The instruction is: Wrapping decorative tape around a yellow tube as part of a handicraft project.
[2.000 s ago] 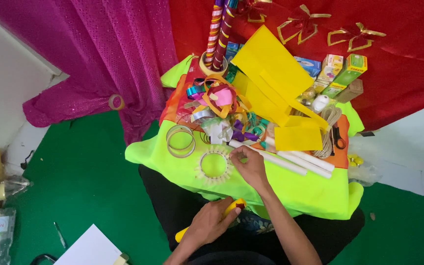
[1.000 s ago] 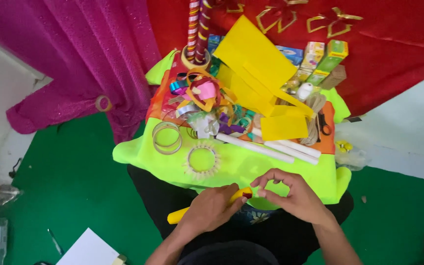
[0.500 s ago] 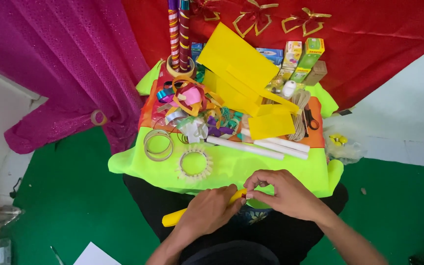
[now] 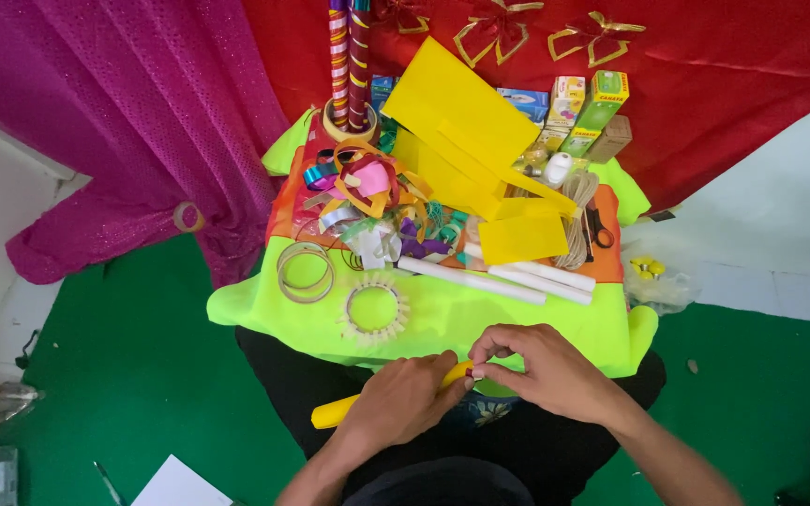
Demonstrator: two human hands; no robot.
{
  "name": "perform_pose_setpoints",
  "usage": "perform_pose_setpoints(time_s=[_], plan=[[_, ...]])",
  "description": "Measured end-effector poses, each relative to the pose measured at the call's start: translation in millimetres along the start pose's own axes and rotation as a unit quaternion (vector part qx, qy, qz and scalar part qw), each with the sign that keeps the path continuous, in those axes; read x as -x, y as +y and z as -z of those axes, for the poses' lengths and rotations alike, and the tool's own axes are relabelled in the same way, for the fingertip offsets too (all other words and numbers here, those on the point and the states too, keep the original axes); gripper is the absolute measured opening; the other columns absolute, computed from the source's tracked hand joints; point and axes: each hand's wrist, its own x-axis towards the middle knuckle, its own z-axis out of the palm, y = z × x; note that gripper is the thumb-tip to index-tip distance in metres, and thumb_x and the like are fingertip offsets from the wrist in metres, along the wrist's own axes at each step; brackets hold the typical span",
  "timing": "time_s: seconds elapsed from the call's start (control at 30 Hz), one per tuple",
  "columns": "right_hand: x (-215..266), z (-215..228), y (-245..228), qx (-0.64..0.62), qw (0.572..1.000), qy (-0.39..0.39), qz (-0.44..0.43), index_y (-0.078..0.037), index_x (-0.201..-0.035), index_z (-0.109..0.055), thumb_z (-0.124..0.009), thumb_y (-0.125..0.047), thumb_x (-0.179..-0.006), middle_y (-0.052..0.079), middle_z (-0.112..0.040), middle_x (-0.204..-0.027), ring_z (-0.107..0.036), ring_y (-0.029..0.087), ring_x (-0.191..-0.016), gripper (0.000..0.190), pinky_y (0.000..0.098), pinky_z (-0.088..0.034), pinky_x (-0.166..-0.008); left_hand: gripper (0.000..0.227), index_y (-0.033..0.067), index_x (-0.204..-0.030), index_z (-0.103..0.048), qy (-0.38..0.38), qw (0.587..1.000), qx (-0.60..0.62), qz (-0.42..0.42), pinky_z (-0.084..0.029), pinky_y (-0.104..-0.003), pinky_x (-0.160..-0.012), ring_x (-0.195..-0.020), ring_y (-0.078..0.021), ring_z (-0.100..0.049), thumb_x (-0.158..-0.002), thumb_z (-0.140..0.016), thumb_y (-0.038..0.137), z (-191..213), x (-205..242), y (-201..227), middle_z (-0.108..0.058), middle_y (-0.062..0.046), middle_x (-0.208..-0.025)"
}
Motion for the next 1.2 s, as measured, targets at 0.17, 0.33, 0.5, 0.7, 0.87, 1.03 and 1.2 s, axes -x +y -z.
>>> perform_pose_setpoints(time_s=[0.17, 0.33, 0.5, 0.7, 0.87, 1.03, 1.2], plan=[[1.7, -1.3, -2.7, -0.008, 1.0, 0.009, 0.005, -0.018, -0.093, -0.075, -0.075, -0.025, -0.091, -0.006, -0.083, -0.092, -0.079, 0.01, -0.088, 0.007, 0.0271, -0.061, -0.088, 0.042, 0.01, -0.101, -0.052, -0.007, 1.0, 0.009, 0.004, -0.038, -0.048, -0.054, -0.06, -0.0361, -0.057, -0.111, -0.041, 0.049, 2.3, 0.3, 1.8, -0.062, -0.014, -0.076], [2.4, -5.2, -0.5, 0.002, 1.0, 0.02, 0.007, -0.018, -0.093, -0.074, -0.075, -0.026, -0.092, -0.006, -0.084, -0.092, -0.081, 0.009, -0.09, 0.008, 0.0261, -0.061, -0.084, 0.042, 0.0096, -0.098, -0.052, -0.003, 1.0, 0.007, 0.007, -0.037, -0.049, -0.052, -0.059, -0.0382, -0.057, -0.111, -0.042, 0.049, 2.2, 0.2, 2.1, -0.06, -0.016, -0.072], [2.2, -11.2, 5.9, 0.042, 0.999, 0.022, -0.002, -0.019, -0.098, -0.071, -0.073, -0.029, -0.094, -0.006, -0.081, -0.09, -0.076, 0.009, -0.081, 0.01, 0.0267, -0.059, -0.073, 0.04, 0.01, -0.1, -0.056, -0.018, 0.999, 0.029, 0.024, -0.036, -0.045, -0.053, -0.054, -0.0307, -0.052, -0.111, -0.045, 0.047, 4.2, -1.5, 3.4, -0.056, -0.013, -0.067], [1.5, -20.4, 16.9, 0.057, 0.996, 0.042, 0.052, -0.016, -0.102, -0.068, -0.069, -0.026, -0.097, -0.003, -0.079, -0.094, -0.077, 0.011, -0.078, 0.012, 0.0278, -0.057, -0.066, 0.043, 0.0119, -0.093, -0.051, -0.023, 0.998, 0.044, 0.035, -0.033, -0.048, -0.055, -0.056, -0.0319, -0.052, -0.108, -0.044, 0.052, 12.7, 2.0, 7.8, -0.054, -0.014, -0.065], [1.0, -23.7, 21.4, 0.065, 0.994, 0.067, 0.062, -0.017, -0.1, -0.067, -0.069, -0.028, -0.097, -0.004, -0.078, -0.093, -0.075, 0.013, -0.077, 0.011, 0.0293, -0.055, -0.066, 0.045, 0.0118, -0.097, -0.053, -0.002, 0.999, 0.028, 0.039, -0.037, -0.048, -0.057, -0.061, -0.0371, -0.054, -0.109, -0.044, 0.055, 4.1, -2.9, 3.7, -0.056, -0.016, -0.066], [2.5, -23.3, 17.9, 0.059, 0.995, 0.063, 0.043, -0.018, -0.102, -0.069, -0.068, -0.027, -0.097, -0.003, -0.079, -0.097, -0.078, 0.013, -0.081, 0.011, 0.0285, -0.059, -0.07, 0.045, 0.0117, -0.093, -0.051, 0.051, 0.999, 0.002, -0.002, -0.036, -0.043, -0.049, -0.048, -0.0293, -0.047, -0.111, -0.042, 0.052, -12.4, -8.2, -9.8, -0.052, -0.01, -0.061], [6.2, -28.3, 23.7, 0.042, 0.991, 0.092, 0.093, -0.015, -0.106, -0.065, -0.065, -0.022, -0.098, 0.0, -0.076, -0.104, -0.078, 0.016, -0.092, 0.01, 0.03, -0.059, -0.079, 0.043, 0.0135, -0.097, -0.05, 0.102, 0.994, -0.027, -0.023, -0.042, -0.05, -0.049, -0.059, -0.038, -0.061, -0.109, -0.043, 0.054, -20.9, -8.9, -16.0, -0.062, -0.01, -0.075]])
